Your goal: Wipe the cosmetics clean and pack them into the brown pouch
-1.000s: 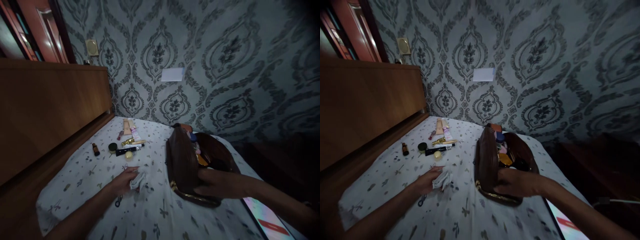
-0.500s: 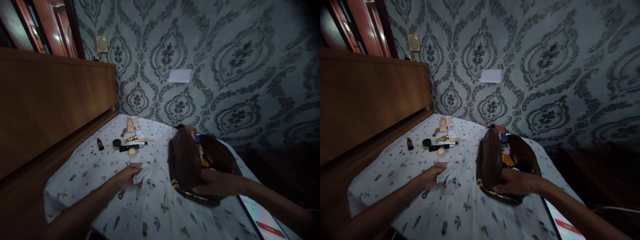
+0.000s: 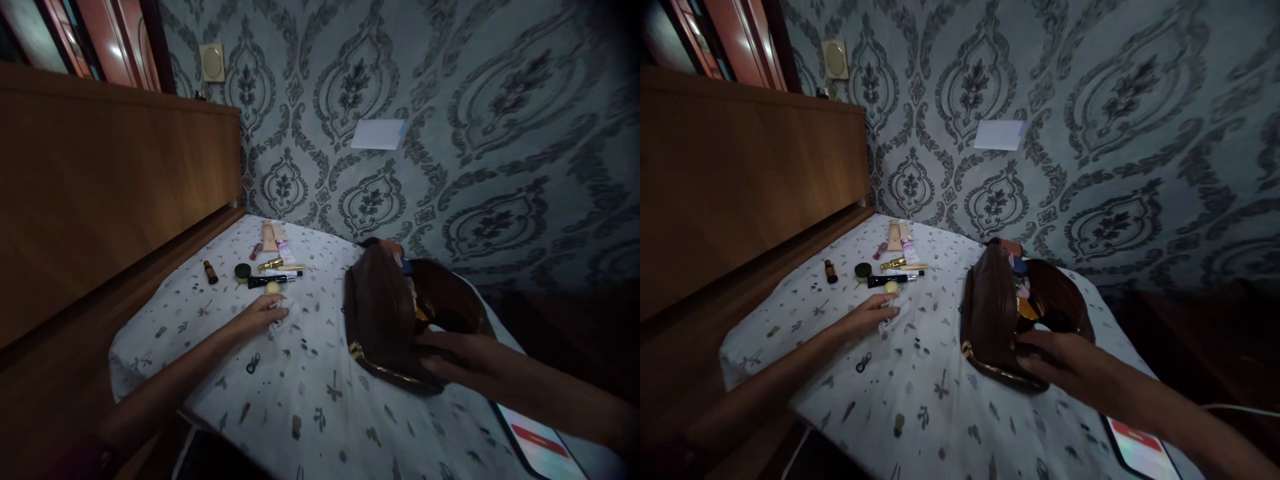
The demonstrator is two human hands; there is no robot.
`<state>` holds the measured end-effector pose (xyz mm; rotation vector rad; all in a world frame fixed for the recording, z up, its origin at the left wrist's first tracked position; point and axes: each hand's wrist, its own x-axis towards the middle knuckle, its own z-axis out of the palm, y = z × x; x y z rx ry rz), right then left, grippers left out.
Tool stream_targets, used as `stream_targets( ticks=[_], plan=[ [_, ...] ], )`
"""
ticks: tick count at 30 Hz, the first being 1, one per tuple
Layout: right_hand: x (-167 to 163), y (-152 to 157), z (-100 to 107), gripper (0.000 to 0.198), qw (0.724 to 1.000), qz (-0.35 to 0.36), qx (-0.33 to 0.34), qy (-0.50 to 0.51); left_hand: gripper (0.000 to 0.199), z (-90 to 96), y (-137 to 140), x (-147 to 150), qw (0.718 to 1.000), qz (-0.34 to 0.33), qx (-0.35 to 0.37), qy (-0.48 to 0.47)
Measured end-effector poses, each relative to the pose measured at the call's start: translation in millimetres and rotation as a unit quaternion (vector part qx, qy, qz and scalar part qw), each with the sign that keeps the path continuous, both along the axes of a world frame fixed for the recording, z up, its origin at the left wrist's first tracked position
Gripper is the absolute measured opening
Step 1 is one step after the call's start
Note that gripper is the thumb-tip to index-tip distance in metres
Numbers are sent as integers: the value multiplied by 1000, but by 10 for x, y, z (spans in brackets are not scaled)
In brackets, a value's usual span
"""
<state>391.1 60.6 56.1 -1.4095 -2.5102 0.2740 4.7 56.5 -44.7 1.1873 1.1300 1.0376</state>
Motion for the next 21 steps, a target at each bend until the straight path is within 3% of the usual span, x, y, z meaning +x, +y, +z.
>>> stream_targets(
  ticks=[3,5,8,10,16,21],
  plan=[
    [50,-88,-10,49,998,45,50,-2,44,197,133,-372,981,48,106,154],
    [-28,-187,72,44,995,40,92,14,45,311,256,-650,939,99,162,287],
    [-283,-385,176,39,988,27,130,76,45,359,439,-969,889,132,180,400],
    [-503,-506,159,34,983,39,131,119,45,307,524,-1069,865,110,179,456],
    [-1161,-627,-203,27,977,152,5,150,53,154,572,-1076,811,30,182,556],
    [-1619,-556,-404,27,964,175,-115,164,48,186,589,-1083,789,19,181,587]
  ],
)
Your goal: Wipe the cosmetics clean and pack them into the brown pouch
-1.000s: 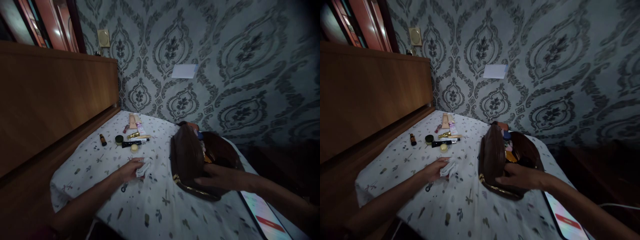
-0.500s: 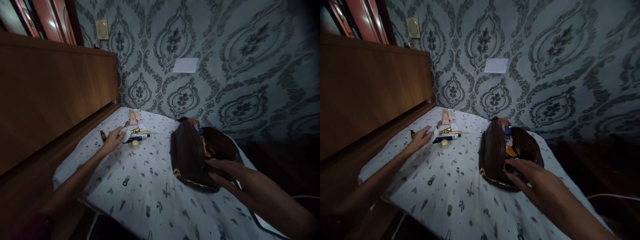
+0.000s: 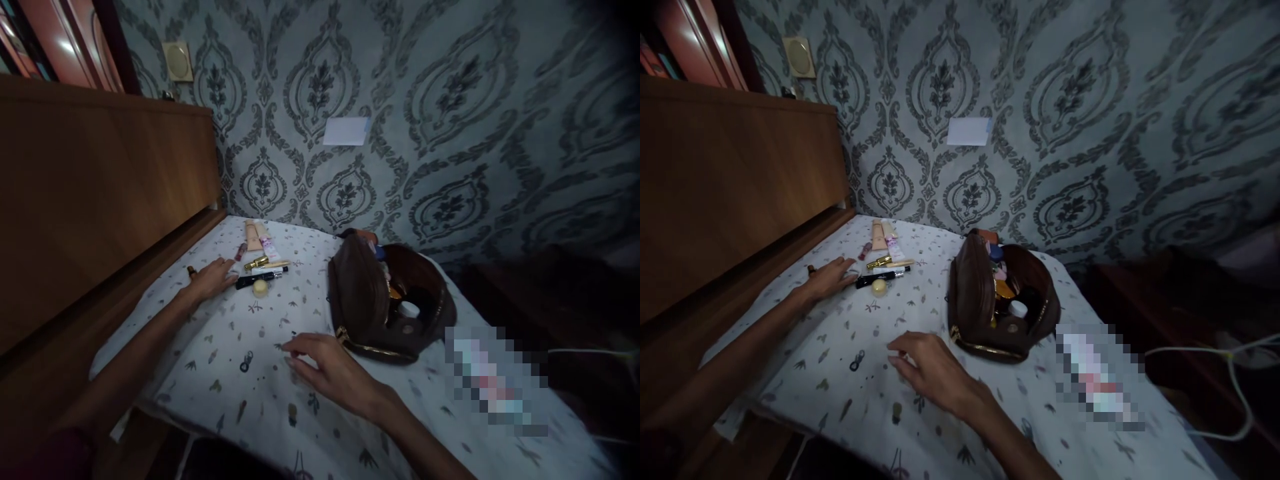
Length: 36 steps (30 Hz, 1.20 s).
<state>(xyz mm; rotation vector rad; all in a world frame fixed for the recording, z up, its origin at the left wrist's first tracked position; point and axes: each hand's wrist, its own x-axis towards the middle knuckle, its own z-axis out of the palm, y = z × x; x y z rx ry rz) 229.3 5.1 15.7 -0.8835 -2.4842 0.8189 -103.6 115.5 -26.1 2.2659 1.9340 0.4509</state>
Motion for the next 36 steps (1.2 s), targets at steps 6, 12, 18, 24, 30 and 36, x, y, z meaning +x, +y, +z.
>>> stream_targets(
  ticks=[6,12,18,24,30,36],
  plan=[
    [-364,145,-224,24,991,-30,-94,95,45,85,-9,-30,998,34,46,-27],
    [-617,268,-567,49,951,-132,-164,227,39,268,-400,351,982,-47,97,-157],
    [-760,296,-796,55,881,-171,-244,367,32,189,-840,1004,959,-190,91,-187],
    [-687,213,-823,41,887,-222,-193,357,24,88,-835,1212,969,-163,107,-150],
    [-651,174,-785,37,896,-227,-171,341,33,77,-723,1251,962,-89,55,-251],
    [-664,282,-884,58,813,-226,-283,456,43,-9,-748,1313,945,-57,17,-322]
  ],
)
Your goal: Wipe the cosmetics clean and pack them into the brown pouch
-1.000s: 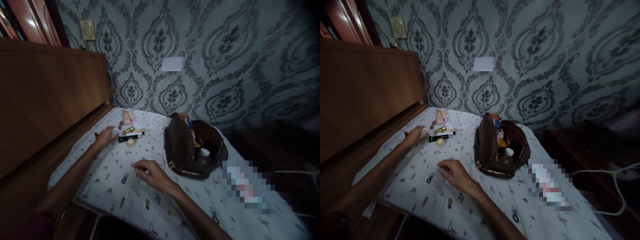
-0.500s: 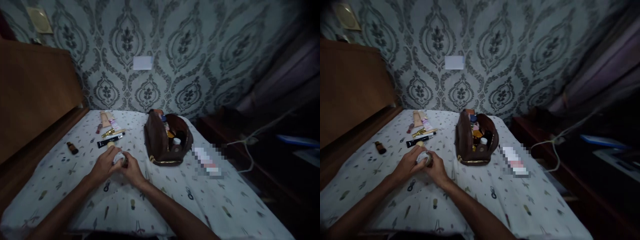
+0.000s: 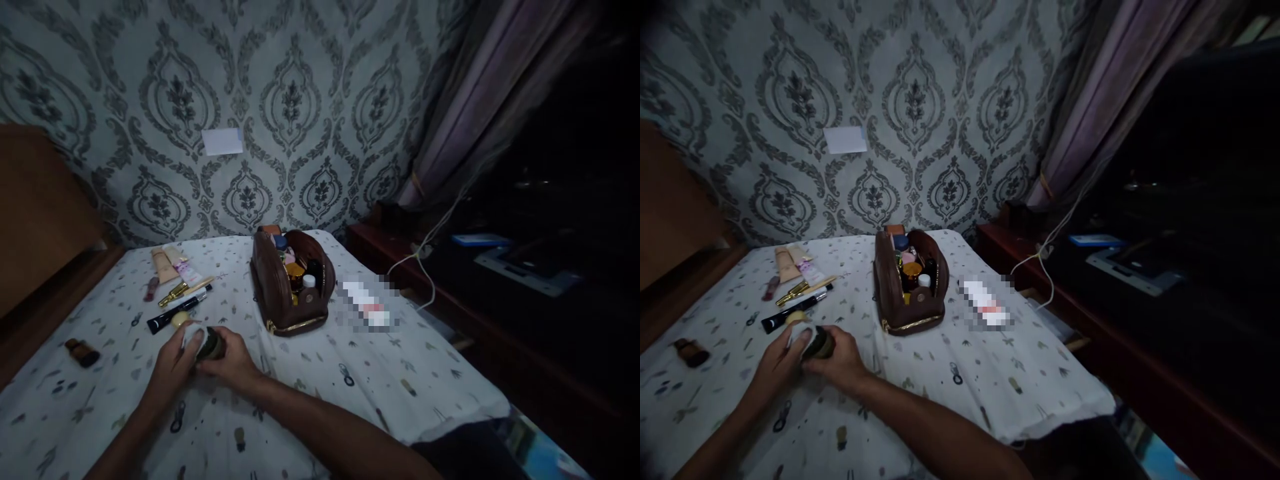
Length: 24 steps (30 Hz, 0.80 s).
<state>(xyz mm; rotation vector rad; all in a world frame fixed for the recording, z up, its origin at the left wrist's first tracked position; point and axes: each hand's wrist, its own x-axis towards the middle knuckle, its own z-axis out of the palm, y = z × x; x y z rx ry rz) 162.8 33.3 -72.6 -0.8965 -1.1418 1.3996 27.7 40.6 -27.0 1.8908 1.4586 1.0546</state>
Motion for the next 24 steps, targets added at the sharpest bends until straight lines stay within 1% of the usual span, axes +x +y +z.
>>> stream_targets(
  ticks=[4,8,10,13,16,22,24],
  plan=[
    [-8,12,-27,56,999,-32,8,-4,51,-113,-45,8,1000,0,-3,21],
    [7,2,-34,56,996,-59,58,-39,60,-209,-46,-2,996,13,47,80],
    [23,-4,-39,58,992,-66,76,-73,57,-213,-51,-4,993,18,55,107],
    [43,-14,-45,65,989,-51,79,-117,47,-173,-66,-19,990,8,45,134],
    [51,-28,-41,65,988,-31,85,-124,41,-148,-65,-55,987,11,52,152],
    [47,-27,-30,68,991,4,79,-104,42,-204,-18,-129,984,19,59,166],
    [41,-17,-34,65,993,5,75,-89,44,-212,-14,-133,982,16,68,173]
  ],
)
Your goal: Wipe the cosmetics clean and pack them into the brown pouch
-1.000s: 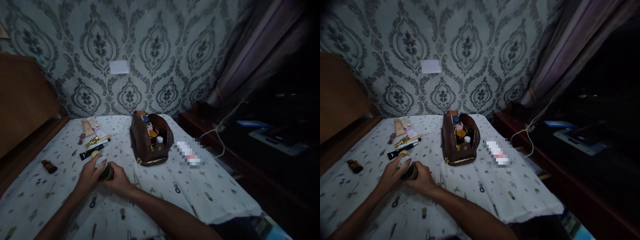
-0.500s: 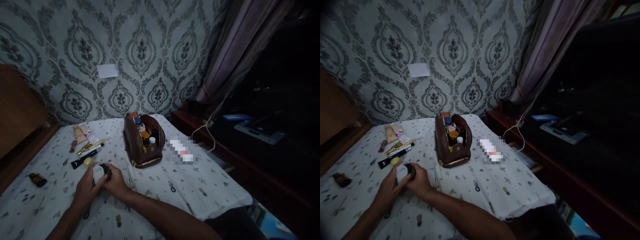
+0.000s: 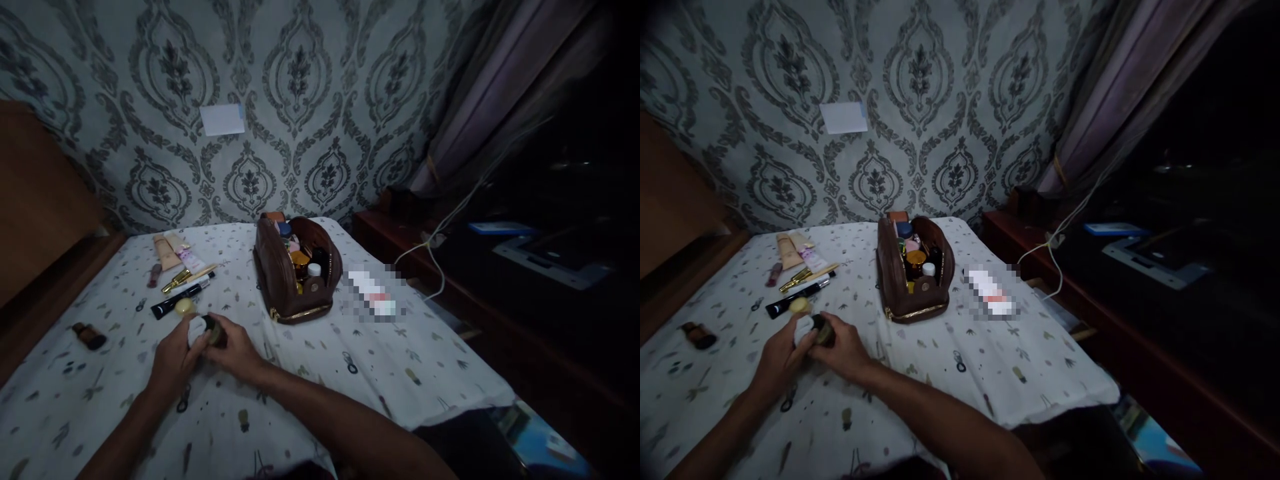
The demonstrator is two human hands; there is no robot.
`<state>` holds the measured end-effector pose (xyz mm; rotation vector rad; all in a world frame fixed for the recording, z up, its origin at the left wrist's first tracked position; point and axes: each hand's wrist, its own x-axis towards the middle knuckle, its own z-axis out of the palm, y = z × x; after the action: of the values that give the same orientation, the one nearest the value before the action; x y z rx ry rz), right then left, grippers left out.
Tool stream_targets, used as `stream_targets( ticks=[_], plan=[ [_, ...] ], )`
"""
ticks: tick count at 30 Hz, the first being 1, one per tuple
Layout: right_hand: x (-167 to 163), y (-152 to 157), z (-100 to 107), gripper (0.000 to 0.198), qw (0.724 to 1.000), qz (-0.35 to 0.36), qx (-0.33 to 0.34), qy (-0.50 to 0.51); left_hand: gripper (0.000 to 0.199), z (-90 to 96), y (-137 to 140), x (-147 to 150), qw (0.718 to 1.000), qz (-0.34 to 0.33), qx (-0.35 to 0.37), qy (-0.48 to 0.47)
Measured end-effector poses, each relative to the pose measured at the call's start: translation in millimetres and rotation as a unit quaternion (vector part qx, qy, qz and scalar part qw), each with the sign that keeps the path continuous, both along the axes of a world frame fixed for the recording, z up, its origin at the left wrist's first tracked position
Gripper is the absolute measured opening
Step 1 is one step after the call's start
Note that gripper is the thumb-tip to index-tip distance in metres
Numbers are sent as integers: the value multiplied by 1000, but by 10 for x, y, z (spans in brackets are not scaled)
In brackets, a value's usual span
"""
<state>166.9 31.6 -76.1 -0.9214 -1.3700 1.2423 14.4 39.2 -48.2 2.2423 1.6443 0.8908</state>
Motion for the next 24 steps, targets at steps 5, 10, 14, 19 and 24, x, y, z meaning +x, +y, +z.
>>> stream_targets(
  ticks=[5,10,14,19,24],
  plan=[
    [-27,30,-23,51,999,-12,-24,36,45,-21,-16,31,999,-25,24,31],
    [-33,67,-46,43,998,-32,-35,29,39,-119,-24,39,996,-34,52,59],
    [-21,74,-36,43,999,-28,-39,-3,41,-146,-22,-11,991,-94,73,67],
    [3,73,-2,39,999,-20,-9,-30,39,-72,-46,-45,981,-169,99,-2],
    [26,97,44,50,998,-8,-29,51,42,6,-46,-10,974,-164,40,-148]
  ],
)
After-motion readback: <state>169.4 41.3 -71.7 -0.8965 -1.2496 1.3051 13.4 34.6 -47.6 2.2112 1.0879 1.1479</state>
